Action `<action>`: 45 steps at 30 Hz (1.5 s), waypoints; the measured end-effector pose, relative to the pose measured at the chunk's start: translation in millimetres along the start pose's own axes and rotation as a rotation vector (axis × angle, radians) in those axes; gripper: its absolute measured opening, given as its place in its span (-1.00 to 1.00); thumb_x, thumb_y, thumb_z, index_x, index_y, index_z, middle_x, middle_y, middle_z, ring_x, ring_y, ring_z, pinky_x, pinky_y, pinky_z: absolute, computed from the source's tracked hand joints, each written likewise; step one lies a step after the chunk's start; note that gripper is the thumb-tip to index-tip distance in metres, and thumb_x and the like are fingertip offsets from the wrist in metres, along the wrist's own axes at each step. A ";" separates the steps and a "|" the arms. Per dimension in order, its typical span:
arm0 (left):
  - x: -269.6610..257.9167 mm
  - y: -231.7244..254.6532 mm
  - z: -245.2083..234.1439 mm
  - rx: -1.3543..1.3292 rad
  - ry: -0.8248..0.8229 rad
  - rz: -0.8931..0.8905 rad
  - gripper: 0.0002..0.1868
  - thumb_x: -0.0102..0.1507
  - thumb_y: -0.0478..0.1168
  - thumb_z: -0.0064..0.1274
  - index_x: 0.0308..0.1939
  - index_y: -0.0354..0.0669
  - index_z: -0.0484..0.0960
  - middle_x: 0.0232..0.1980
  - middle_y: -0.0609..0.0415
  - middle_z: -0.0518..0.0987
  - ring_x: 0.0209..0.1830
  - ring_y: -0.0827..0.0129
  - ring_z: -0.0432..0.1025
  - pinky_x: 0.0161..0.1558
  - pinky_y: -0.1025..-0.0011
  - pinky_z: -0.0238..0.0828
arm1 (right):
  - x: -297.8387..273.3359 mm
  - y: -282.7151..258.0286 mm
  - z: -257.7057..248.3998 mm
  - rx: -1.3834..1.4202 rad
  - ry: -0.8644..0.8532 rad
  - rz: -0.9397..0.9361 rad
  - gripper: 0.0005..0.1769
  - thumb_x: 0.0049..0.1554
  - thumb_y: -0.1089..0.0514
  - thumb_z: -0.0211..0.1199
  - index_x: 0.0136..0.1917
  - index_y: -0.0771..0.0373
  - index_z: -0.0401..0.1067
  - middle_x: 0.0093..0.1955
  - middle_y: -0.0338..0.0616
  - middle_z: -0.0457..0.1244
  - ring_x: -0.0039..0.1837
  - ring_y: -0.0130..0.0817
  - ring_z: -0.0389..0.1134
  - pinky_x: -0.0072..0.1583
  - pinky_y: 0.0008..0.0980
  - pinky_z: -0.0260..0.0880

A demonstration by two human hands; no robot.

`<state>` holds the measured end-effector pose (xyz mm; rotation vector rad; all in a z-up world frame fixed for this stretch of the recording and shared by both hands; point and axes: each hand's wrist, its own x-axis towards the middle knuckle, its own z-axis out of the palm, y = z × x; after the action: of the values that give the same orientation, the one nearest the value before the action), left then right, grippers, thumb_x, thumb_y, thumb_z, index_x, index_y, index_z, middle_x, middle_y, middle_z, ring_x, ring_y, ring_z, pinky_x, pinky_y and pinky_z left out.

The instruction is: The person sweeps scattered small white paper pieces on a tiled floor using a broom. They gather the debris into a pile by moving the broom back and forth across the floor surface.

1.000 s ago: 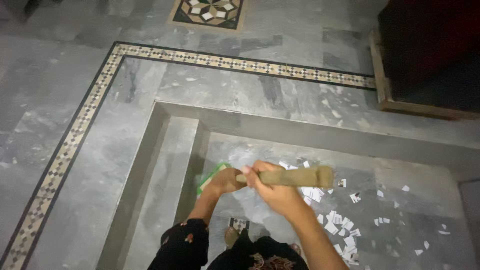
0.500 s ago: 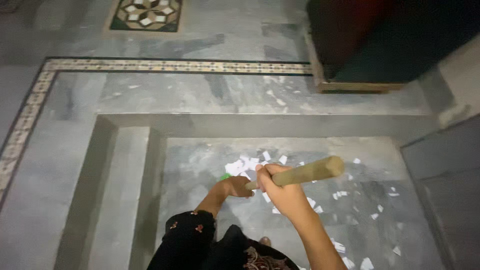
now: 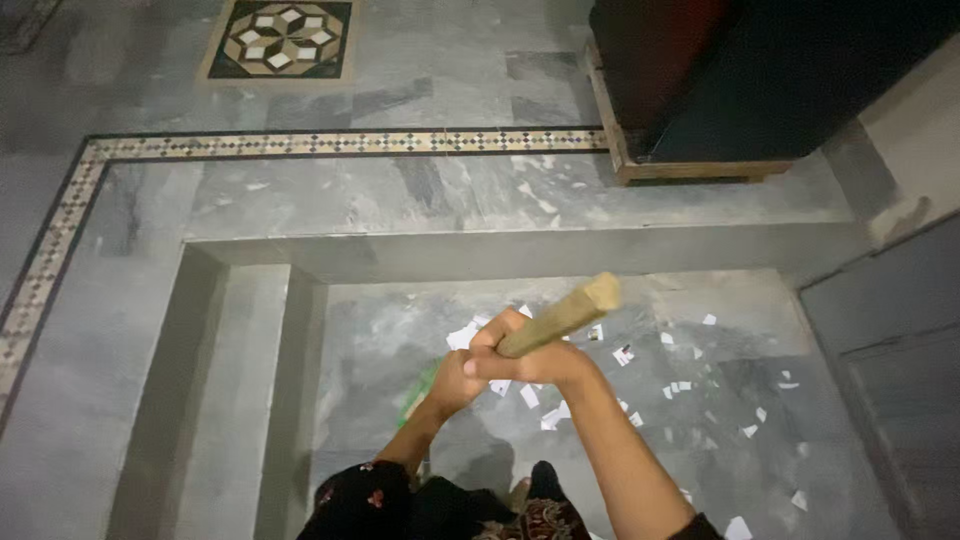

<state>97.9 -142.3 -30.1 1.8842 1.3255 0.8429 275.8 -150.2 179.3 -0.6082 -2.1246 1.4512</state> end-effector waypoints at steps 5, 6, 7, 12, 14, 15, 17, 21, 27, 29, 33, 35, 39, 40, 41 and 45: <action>5.0 -33.5 -29.4 -0.190 -0.268 -0.115 -0.60 0.17 0.01 0.18 -0.23 -0.32 0.65 -0.24 -0.28 0.63 -0.21 -0.16 0.52 -0.18 0.09 0.45 | 42.2 -1.6 62.8 0.165 0.771 0.066 -0.74 0.13 0.16 0.22 -0.37 0.26 0.41 -0.45 -0.33 0.23 -0.35 -0.55 0.24 -0.27 -0.38 0.24; 10.4 -34.6 -30.7 -0.053 -0.275 -0.048 -0.58 0.19 0.06 0.17 -0.19 -0.28 0.65 -0.23 -0.23 0.64 -0.21 -0.11 0.54 -0.16 0.12 0.46 | 48.5 -0.8 78.4 0.166 1.017 0.091 -0.74 0.15 0.15 0.22 -0.35 0.26 0.40 -0.46 -0.32 0.20 -0.36 -0.55 0.21 -0.29 -0.38 0.21; 13.2 -36.3 -36.4 0.089 -0.281 0.022 -0.55 0.22 0.11 0.15 -0.16 -0.24 0.64 -0.21 -0.18 0.66 -0.21 -0.06 0.56 -0.14 0.15 0.46 | 52.7 0.1 87.9 0.148 1.042 0.087 -0.68 0.19 0.14 0.23 -0.36 0.30 0.37 -0.45 -0.30 0.18 -0.35 -0.54 0.19 -0.28 -0.37 0.18; -22.6 -43.1 -67.0 -0.042 -0.173 0.045 -0.55 0.20 0.08 0.10 -0.13 -0.25 0.69 -0.21 -0.18 0.68 -0.18 -0.04 0.58 -0.16 0.15 0.50 | 54.5 -6.3 100.9 0.146 0.637 0.087 -0.71 0.14 0.10 0.28 -0.34 0.31 0.48 -0.41 -0.27 0.32 -0.30 -0.50 0.32 -0.19 -0.38 0.33; -30.5 -51.2 -76.4 -0.140 -0.169 0.110 -0.55 0.13 0.04 0.12 -0.11 -0.27 0.69 -0.20 -0.17 0.69 -0.16 0.03 0.62 -0.15 0.16 0.52 | 56.2 -8.6 88.7 -0.037 0.325 -0.083 -0.73 0.12 0.10 0.35 -0.33 0.29 0.46 -0.34 -0.29 0.28 -0.22 -0.50 0.30 -0.13 -0.38 0.32; -33.1 -58.2 -84.5 -0.178 -0.185 0.147 -0.54 0.08 0.01 0.15 -0.13 -0.29 0.68 -0.20 -0.17 0.70 -0.16 0.06 0.64 -0.14 0.17 0.53 | 59.5 -9.0 84.3 -0.121 0.161 -0.169 -0.72 0.11 0.10 0.38 -0.32 0.28 0.44 -0.30 -0.30 0.26 -0.17 -0.49 0.29 -0.10 -0.38 0.31; -31.5 -68.5 -91.9 -0.113 -0.234 0.038 -0.53 0.05 0.00 0.19 -0.14 -0.32 0.68 -0.20 -0.17 0.70 -0.16 0.11 0.64 -0.11 0.17 0.53 | 72.4 -8.0 68.8 0.279 -0.032 -0.106 -0.59 0.13 0.09 0.41 -0.37 0.25 0.25 -0.33 -0.28 0.19 -0.19 -0.47 0.20 -0.09 -0.35 0.25; -16.2 -78.6 -111.7 -0.083 -0.384 -0.129 -0.55 0.05 -0.02 0.22 -0.12 -0.28 0.68 -0.17 -0.11 0.69 -0.13 0.17 0.60 -0.08 0.19 0.50 | 86.2 -10.0 75.0 0.401 -0.125 -0.147 -0.53 0.17 0.14 0.37 -0.36 0.23 0.11 -0.32 -0.32 0.10 -0.16 -0.48 0.12 -0.10 -0.38 0.13; -2.3 -59.4 -83.5 0.004 -0.188 -0.209 -0.66 0.17 0.00 0.09 -0.19 -0.18 0.73 -0.26 -0.16 0.70 -0.24 0.09 0.60 -0.12 0.21 0.49 | 86.1 5.9 92.5 0.104 0.872 0.125 -0.64 0.14 0.18 0.20 -0.44 0.23 0.19 -0.47 -0.33 0.10 -0.36 -0.53 0.10 -0.28 -0.41 0.13; 3.1 -47.5 -57.9 -0.006 -0.135 -0.227 -0.67 0.20 0.01 0.08 -0.19 -0.14 0.73 -0.24 -0.14 0.70 -0.22 0.08 0.60 -0.12 0.20 0.49 | 73.4 12.3 93.1 0.029 0.997 0.125 -0.53 0.20 0.15 0.23 -0.44 0.25 0.11 -0.47 -0.31 0.02 -0.34 -0.53 0.02 -0.27 -0.38 0.06; 9.5 -13.2 -10.0 0.000 -0.075 -0.270 -0.70 0.19 0.01 0.07 -0.14 -0.04 0.71 -0.20 -0.13 0.68 -0.14 0.00 0.59 -0.10 0.13 0.48 | 21.7 20.0 62.2 -0.003 0.934 -0.037 -0.63 0.16 0.17 0.26 -0.41 0.26 0.23 -0.42 -0.33 0.10 -0.29 -0.56 0.09 -0.23 -0.41 0.14; 11.1 6.7 11.0 0.076 0.010 -0.244 -0.70 0.18 0.00 0.05 -0.14 -0.01 0.72 -0.20 -0.15 0.68 -0.13 -0.06 0.58 -0.10 0.08 0.48 | -12.4 23.4 24.5 0.106 0.677 0.022 -0.54 0.17 0.14 0.29 -0.45 0.27 0.17 -0.43 -0.32 0.09 -0.31 -0.54 0.08 -0.26 -0.40 0.08; 28.8 19.9 49.2 0.183 0.058 -0.287 -0.72 0.19 -0.04 -0.01 -0.18 -0.04 0.72 -0.19 -0.18 0.68 -0.11 -0.14 0.57 -0.07 0.02 0.49 | -52.3 40.6 -32.3 0.248 0.479 0.111 -0.51 0.19 0.09 0.26 -0.47 0.27 0.20 -0.48 -0.29 0.11 -0.36 -0.49 0.09 -0.28 -0.38 0.06; 33.4 14.8 58.5 0.211 0.020 -0.355 -0.73 0.20 -0.06 -0.02 -0.18 -0.06 0.72 -0.18 -0.19 0.67 -0.09 -0.15 0.56 -0.06 0.00 0.47 | -61.6 45.9 -35.8 0.202 0.487 0.122 -0.56 0.18 0.09 0.25 -0.46 0.26 0.24 -0.46 -0.30 0.13 -0.35 -0.50 0.11 -0.27 -0.38 0.09; 34.5 6.7 67.3 0.267 -0.017 -0.357 -0.72 0.22 -0.05 -0.03 -0.19 -0.06 0.71 -0.16 -0.20 0.66 -0.08 -0.16 0.55 -0.05 0.00 0.47 | -69.0 50.6 -36.1 0.158 0.494 0.132 -0.61 0.16 0.10 0.23 -0.44 0.26 0.29 -0.44 -0.31 0.16 -0.33 -0.52 0.12 -0.27 -0.38 0.11; 40.0 -37.8 115.1 0.405 -0.105 -0.279 -0.71 0.25 -0.02 -0.03 -0.18 -0.10 0.68 -0.13 -0.21 0.66 -0.07 -0.16 0.56 -0.02 0.01 0.49 | -101.0 56.3 -33.0 0.037 0.517 0.186 -0.56 0.17 0.08 0.19 -0.47 0.26 0.23 -0.44 -0.31 0.16 -0.33 -0.52 0.14 -0.27 -0.37 0.17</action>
<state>182.7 -112.8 -120.8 1.9422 1.7396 0.3460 379.8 -169.2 122.0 -1.0600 -1.6677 1.2499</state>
